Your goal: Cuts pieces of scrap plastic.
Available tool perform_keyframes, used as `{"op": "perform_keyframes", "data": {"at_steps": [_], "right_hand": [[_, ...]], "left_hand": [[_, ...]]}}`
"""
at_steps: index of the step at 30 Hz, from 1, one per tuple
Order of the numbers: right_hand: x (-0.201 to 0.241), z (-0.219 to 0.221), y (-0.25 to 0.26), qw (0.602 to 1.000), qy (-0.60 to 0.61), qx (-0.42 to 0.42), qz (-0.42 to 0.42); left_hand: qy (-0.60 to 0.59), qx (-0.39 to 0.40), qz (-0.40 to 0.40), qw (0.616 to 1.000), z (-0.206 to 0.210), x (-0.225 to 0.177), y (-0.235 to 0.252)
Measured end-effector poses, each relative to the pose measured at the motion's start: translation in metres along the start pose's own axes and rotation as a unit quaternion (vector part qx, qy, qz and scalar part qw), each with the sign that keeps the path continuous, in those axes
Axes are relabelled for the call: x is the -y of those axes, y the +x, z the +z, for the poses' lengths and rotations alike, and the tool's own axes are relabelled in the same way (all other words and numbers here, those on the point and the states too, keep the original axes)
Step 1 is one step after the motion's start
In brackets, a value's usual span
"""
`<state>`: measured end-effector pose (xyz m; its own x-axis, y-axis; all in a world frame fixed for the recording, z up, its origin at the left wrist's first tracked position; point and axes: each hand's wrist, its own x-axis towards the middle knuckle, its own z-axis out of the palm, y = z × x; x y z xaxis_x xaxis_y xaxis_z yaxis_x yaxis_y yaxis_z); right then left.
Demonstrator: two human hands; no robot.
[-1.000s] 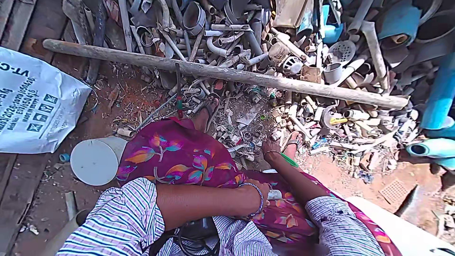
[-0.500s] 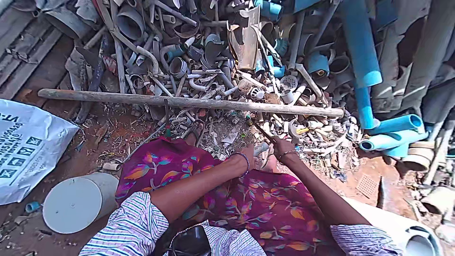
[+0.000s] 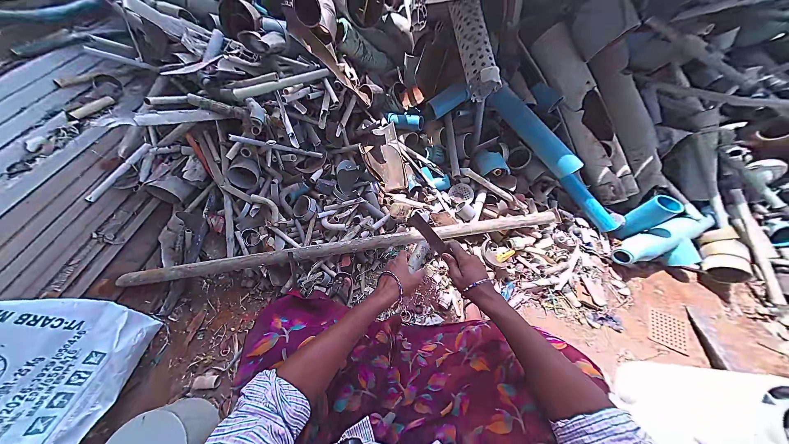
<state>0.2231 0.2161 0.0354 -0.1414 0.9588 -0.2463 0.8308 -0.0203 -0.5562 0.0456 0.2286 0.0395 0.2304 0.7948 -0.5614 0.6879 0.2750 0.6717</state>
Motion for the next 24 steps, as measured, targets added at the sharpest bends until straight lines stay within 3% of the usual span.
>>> {"op": "perform_keyframes", "data": {"at_steps": [11,19,24], "right_hand": [[0.003,-0.008,0.020,0.999,0.007,-0.034,-0.017],[-0.001,0.009,0.026,0.998,0.012,-0.051,-0.032],[0.005,0.014,0.017,0.999,-0.025,-0.006,-0.029]], "left_hand": [[0.049,0.004,0.015,0.999,-0.005,-0.021,0.014],[-0.029,0.036,-0.001,0.999,-0.004,-0.018,0.021],[-0.018,0.058,-0.044,0.997,-0.004,-0.012,0.020]]}}
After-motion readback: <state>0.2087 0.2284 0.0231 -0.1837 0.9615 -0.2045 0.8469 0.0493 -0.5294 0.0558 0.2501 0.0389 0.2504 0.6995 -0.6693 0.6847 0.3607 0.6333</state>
